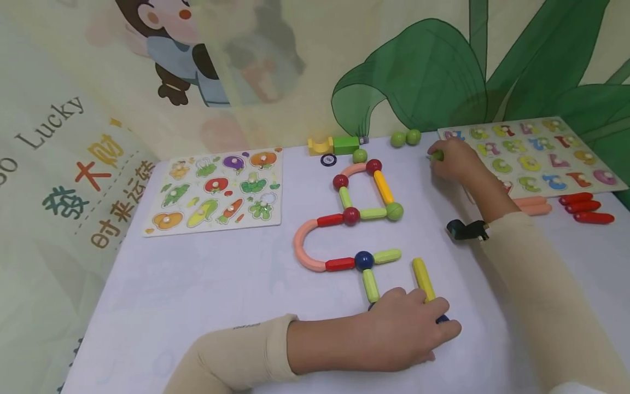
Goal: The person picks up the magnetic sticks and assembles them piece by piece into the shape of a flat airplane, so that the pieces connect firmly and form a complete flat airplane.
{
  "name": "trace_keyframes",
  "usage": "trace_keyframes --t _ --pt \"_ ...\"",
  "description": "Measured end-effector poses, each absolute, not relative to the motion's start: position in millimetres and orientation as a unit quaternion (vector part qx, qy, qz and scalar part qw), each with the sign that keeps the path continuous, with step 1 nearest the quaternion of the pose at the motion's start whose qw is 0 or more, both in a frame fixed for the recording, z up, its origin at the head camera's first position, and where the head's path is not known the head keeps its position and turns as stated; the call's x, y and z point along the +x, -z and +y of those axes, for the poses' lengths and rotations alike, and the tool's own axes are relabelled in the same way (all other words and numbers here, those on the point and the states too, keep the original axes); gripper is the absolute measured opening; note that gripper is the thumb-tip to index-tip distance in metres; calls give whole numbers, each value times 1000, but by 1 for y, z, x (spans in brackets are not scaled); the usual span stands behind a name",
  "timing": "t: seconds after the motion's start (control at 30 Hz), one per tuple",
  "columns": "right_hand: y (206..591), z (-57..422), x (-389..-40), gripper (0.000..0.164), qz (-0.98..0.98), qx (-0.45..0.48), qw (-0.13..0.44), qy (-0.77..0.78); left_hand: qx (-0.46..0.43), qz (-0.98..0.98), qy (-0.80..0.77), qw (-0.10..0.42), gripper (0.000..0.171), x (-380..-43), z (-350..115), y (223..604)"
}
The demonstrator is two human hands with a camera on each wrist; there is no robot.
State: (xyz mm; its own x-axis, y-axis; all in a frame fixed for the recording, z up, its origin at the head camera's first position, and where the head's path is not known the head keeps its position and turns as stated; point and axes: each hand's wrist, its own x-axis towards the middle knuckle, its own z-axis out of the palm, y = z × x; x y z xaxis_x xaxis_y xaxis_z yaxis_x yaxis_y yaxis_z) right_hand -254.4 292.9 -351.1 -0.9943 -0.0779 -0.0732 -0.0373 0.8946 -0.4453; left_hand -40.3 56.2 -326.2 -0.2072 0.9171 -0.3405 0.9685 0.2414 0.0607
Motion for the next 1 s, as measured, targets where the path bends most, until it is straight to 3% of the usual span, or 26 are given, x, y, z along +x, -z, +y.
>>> trace_keyframes --t 0.23,0.47,0.7,1.0 --pt "344 275 -183 45 957 -13 148 251 600 780 60 170 51 -40 53 330" --pt "350 234 -132 32 912 -96 203 345 592 782 26 190 50 -39 51 331" --pt "353 218 -119 28 898 -128 220 358 576 791 9 206 58 -38 51 334" --pt "357 219 -123 23 902 -110 186 374 582 788 4 201 59 -34 50 335"
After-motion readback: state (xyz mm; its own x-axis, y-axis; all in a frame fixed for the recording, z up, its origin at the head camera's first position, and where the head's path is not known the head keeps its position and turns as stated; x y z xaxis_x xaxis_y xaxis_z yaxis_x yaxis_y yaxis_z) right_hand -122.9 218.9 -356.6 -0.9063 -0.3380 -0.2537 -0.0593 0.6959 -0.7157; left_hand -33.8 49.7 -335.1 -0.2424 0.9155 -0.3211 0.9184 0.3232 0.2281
